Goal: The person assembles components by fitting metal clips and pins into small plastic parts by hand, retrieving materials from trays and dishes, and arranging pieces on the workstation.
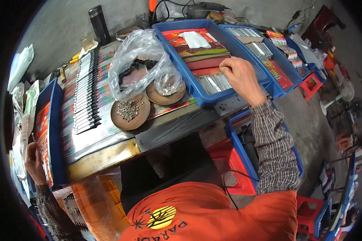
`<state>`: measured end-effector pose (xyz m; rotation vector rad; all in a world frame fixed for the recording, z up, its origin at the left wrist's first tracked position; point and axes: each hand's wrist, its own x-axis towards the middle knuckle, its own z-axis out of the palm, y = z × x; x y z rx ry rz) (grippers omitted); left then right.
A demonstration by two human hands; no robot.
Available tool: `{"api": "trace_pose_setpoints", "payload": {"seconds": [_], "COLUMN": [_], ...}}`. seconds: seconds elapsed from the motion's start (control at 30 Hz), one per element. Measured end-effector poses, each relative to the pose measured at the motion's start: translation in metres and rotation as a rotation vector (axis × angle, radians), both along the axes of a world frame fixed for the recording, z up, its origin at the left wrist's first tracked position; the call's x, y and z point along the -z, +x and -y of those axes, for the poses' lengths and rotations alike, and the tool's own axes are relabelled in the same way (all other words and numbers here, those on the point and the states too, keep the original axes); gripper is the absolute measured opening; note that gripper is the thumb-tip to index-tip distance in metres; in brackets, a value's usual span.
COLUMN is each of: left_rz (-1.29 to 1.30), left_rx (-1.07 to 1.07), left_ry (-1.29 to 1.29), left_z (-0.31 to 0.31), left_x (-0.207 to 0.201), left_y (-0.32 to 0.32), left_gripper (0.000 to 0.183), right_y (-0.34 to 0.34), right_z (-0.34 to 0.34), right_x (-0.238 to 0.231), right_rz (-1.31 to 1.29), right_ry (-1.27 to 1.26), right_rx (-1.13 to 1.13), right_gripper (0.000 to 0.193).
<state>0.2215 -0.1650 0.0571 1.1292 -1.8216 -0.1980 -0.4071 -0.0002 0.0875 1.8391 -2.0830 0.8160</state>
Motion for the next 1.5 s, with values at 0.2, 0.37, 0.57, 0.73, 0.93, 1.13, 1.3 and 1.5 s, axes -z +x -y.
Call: {"api": "trace_pose_setpoints", "payload": {"seconds": [0.2,0.37,0.57,0.73,0.93,1.13,1.3,1.5], "left_rz": [-0.050,-0.060,0.006,-0.007,0.003,-0.001,-0.044,-0.147], "left_rx": [0.050,0.060,0.149,0.092,0.129,0.195,0.231,0.331], "left_ry": [0.157,0.241,0.177,0.311,0.290,0.314,0.360,0.350], "left_z": [-0.037,-0.060,-0.066,-0.075,-0.085,-0.097,-0.108,-0.119], "left_x": [-0.007,-0.006,0.001,0.003,0.011,0.013,0.003,0.000], "left_y": [-0.073,-0.104,-0.127,-0.140,-0.157,-0.165,-0.168,-0.184], "left_gripper": [0.012,0.011,0.013,0.016,0.015,0.015,0.013,0.011], "right_y": [-0.053,-0.047,-0.041,-0.043,-0.040,-0.038,-0.031,-0.008], "right_z": [0.020,0.036,0.040,0.043,0.047,0.046,0.040,0.022], "right_x": [0.016,0.023,0.021,0.025,0.021,0.020,0.010,-0.003], "right_rz": [0.049,0.136,0.123,0.070,0.045,0.219,0.362,0.460], "right_ry": [0.345,0.464,0.645,0.643,0.612,0.577,0.712,0.512], "right_rx": [0.039,-0.102,-0.114,-0.151,-0.156,-0.157,-0.072,-0.060], "right_gripper": [0.020,0.027,0.038,0.037,0.034,0.023,0.018,0.010]}}
